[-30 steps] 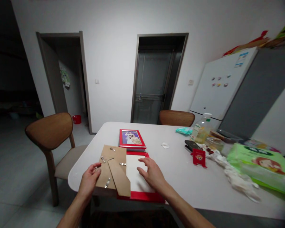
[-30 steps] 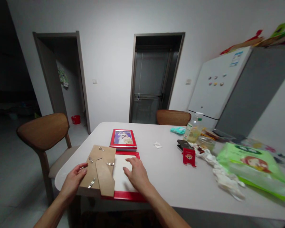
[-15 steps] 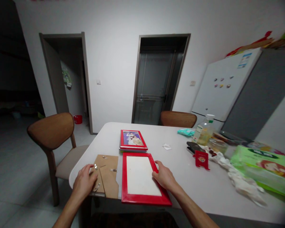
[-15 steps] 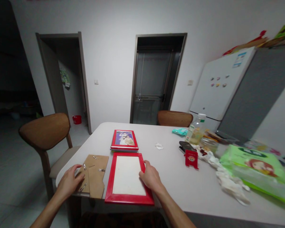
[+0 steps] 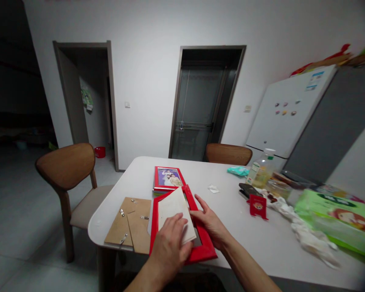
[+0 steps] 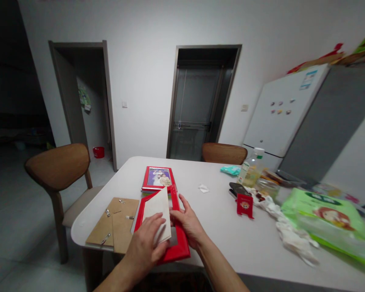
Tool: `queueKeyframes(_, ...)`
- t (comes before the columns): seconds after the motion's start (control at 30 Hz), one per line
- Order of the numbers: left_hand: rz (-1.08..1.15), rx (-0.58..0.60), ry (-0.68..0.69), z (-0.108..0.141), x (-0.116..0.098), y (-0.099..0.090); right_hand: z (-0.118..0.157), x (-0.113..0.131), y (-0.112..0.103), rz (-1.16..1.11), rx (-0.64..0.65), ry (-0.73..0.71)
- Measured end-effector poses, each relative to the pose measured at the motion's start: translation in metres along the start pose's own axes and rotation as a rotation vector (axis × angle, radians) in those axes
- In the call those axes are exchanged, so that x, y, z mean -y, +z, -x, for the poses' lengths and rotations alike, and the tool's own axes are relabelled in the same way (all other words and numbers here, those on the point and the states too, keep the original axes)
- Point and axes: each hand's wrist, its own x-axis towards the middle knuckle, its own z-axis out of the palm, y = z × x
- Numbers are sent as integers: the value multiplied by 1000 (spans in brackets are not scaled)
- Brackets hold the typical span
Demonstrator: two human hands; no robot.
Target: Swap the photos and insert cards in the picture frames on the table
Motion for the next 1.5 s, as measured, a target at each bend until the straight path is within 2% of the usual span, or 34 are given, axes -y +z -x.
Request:
queueKeyframes(0.07, -36, -30, 75, -1, -1, -5, -2, -4, -3, 49, -4, -21)
queueKeyframes(0.13, -45, -112, 58, 0, 3, -15, -7, -10, -10, 138, -32, -32)
queueKeyframes(0.23, -21, -284, -136, 8, 18, -34, -15, -22, -25, 350, -106, -37)
queueKeyframes(0.33, -4, -380, -363, 22, 40, -51, -23, -34, -41, 653, -193, -79)
queueKeyframes(0.4, 13, -387, -473, 35, 56, -56, -27, -41, -50, 853, -250, -120)
queueKeyframes(0.53, -24, -285, -605, 56, 75, -55, -31, -51, -58, 1113, -314, -173)
queueKeyframes(0.73, -306, -124, -527, 60, 75, -51, -30, -59, -58, 1259, -320, -214)
queueKeyframes(0.93, -399, -90, -473, 58, 73, -53, -29, -61, -58, 1323, -333, -208)
queueKeyframes(1.07, -393, -104, -315, 62, 71, -43, -29, -63, -59, 1307, -332, -219)
queueKeyframes(1.2, -370, 21, -151, 61, 65, -28, -29, -61, -57, 1308, -318, -208)
queueKeyframes(1.37, -408, 142, -121, 52, 61, -19, -24, -56, -38, 1345, -309, -393)
queueKeyframes(1.5, -457, 154, -94, 49, 65, -17, -16, -58, -13, 1217, -146, -439)
